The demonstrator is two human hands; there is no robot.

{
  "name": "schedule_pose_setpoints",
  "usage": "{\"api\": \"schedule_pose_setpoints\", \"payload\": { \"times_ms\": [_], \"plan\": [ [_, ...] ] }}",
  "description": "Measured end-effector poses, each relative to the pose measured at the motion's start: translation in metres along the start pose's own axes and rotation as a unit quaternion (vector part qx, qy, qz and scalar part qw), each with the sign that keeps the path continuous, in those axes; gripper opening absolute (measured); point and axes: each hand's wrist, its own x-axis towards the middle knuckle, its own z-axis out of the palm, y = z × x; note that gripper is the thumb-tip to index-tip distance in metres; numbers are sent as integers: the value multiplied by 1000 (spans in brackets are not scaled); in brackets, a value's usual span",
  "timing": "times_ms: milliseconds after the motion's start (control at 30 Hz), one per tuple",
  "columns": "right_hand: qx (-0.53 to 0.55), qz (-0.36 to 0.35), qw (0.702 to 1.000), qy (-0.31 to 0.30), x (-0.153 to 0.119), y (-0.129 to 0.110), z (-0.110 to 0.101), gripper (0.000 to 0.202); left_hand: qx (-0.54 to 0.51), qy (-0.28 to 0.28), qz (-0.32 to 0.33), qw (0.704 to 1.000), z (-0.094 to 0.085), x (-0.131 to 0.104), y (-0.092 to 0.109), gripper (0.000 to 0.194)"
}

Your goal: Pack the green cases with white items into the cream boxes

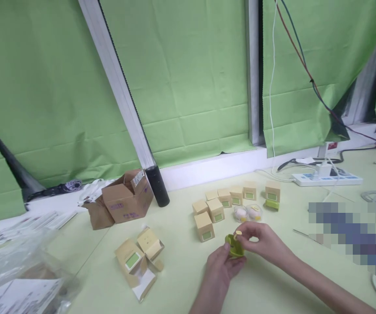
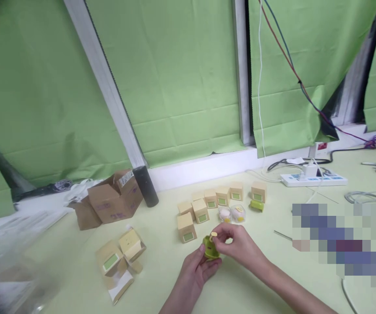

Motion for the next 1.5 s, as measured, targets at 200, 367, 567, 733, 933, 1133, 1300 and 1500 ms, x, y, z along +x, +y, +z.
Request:
{"api": "schedule_pose_setpoints", "payload": {
  "times_ms": [200,367,567,733,933,1133,1300,1500],
  "plan": [
    [-88,-14,995,35,-7,7,9,24,26,-33,-10,999,2,-6,2,33],
    [-132,-18,990,48,-10,16,15,20,36,-40,-8,999,3,-7,0,33],
    [-148,-18,988,48,-11,17,18,22,30,-32,0,999,3,-9,0,34],
    [-128,-18,991,41,-10,17,14,24,19,-18,6,1000,4,-9,0,30],
    [-65,-2,998,16,-11,10,7,18,53,-9,-6,999,2,-7,0,29],
    [-149,-34,988,37,-14,3,4,11,67,-25,12,997,1,-7,0,31],
    [-145,-52,988,-1,-15,2,1,16,92,-18,16,995,1,-7,-2,32],
    [-118,-14,991,-57,-16,3,-6,11,167,-24,13,986,0,-7,-5,35]
  ]
}}
